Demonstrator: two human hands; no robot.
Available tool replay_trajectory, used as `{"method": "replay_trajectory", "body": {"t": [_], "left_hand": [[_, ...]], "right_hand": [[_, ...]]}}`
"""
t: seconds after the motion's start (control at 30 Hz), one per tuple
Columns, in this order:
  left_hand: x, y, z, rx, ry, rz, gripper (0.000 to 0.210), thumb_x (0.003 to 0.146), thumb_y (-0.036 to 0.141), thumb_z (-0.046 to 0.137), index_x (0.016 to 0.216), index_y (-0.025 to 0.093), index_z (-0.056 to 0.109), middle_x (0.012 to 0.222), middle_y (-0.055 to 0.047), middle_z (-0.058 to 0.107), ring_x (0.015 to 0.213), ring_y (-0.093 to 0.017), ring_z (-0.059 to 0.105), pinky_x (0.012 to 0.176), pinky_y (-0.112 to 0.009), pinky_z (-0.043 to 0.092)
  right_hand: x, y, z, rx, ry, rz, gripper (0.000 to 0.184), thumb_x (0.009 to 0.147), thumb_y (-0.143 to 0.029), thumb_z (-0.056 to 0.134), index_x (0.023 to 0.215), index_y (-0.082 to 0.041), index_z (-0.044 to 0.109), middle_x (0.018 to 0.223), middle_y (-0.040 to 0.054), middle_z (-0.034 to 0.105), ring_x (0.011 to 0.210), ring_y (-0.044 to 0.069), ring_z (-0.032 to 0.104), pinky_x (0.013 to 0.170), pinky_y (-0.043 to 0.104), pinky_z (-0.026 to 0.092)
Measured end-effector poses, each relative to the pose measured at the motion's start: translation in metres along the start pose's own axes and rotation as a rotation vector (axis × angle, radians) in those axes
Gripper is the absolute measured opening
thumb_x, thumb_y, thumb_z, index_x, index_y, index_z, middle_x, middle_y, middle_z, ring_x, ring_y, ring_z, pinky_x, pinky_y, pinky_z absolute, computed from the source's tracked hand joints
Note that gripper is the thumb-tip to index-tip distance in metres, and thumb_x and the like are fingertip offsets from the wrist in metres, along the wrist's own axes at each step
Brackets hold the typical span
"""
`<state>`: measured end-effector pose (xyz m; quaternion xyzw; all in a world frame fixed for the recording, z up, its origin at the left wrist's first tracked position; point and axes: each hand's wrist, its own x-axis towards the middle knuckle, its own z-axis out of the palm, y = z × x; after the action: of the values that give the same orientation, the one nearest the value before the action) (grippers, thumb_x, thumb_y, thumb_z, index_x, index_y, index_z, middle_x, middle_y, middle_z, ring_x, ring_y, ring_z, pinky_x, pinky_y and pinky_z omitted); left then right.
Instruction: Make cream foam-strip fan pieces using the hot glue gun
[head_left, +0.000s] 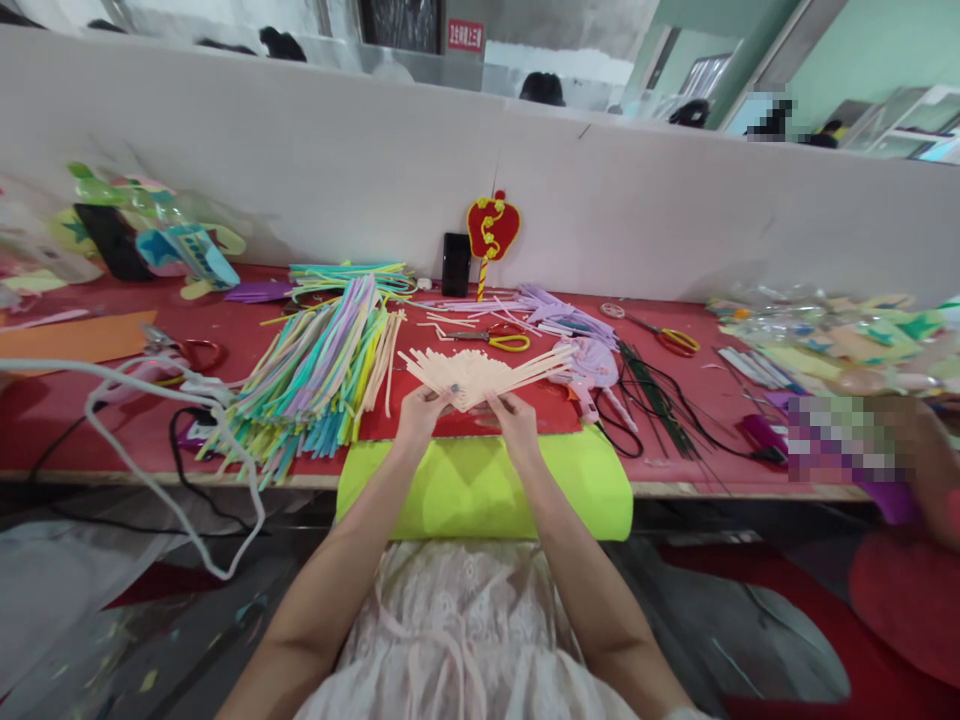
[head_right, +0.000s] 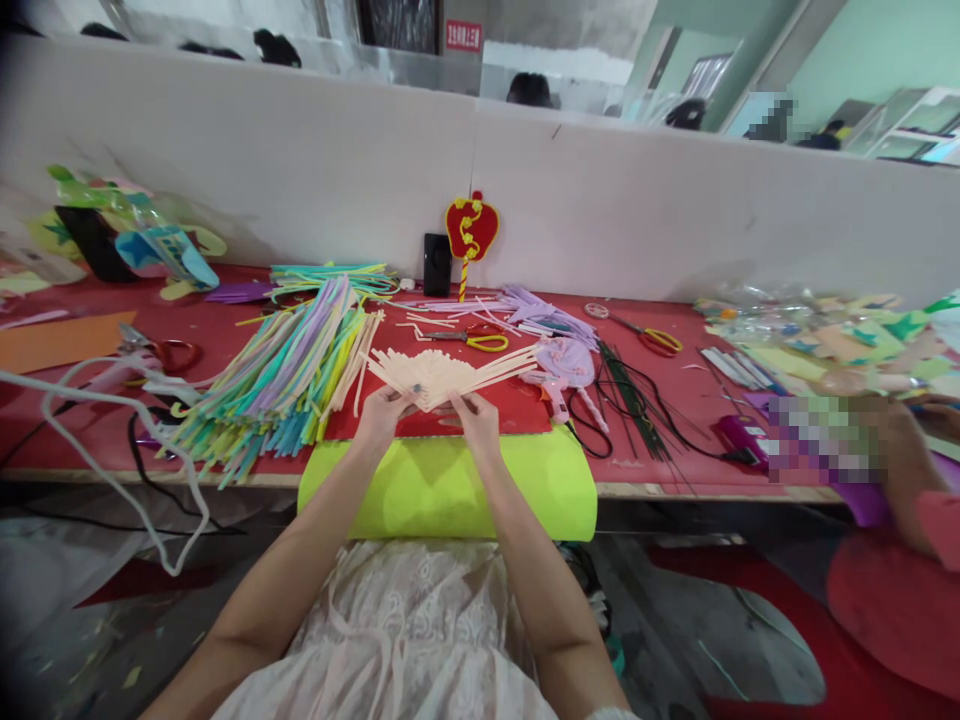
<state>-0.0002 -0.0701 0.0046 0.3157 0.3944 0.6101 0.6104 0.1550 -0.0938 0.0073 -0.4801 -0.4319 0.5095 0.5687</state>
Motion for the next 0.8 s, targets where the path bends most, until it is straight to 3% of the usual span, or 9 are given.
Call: {"method": "replay_trajectory", "body": {"t": [0.33,0.57,0.8], "left_hand": [[-0.002,-0.001,-0.001,0.021,-0.002,-0.028,0.041,0.053,0.031,0.085,0.086,0.011,0.071,0.086,-0.009,0.074,0.092,-0.025,0.068,0.09,-0.043,0.052],[-0.001,-0.006,0.0,-0.03,-0.024,-0.026,0.047,0.048,0.033,0.087,0.087,0.012,0.072,0.088,-0.009,0.074,0.094,-0.025,0.067,0.092,-0.042,0.051],[0.001,-0.015,0.005,-0.065,0.023,-0.017,0.049,0.046,0.029,0.088,0.088,0.012,0.072,0.092,-0.009,0.074,0.09,-0.024,0.068,0.087,-0.04,0.052]], "right_hand": [[0.002,-0.003,0.001,0.105,0.085,0.004,0.036,0.061,-0.045,0.076,0.081,-0.016,0.07,0.074,0.0024,0.068,0.062,0.013,0.063,0.05,0.023,0.054],[0.003,0.002,0.0,0.211,0.097,-0.013,0.032,0.061,-0.042,0.079,0.08,-0.016,0.071,0.075,0.0014,0.07,0.067,0.014,0.064,0.06,0.026,0.057],[0.002,0.003,0.002,0.17,0.064,-0.04,0.031,0.063,-0.044,0.077,0.077,-0.017,0.071,0.076,0.0024,0.071,0.068,0.016,0.066,0.065,0.029,0.057]]}}
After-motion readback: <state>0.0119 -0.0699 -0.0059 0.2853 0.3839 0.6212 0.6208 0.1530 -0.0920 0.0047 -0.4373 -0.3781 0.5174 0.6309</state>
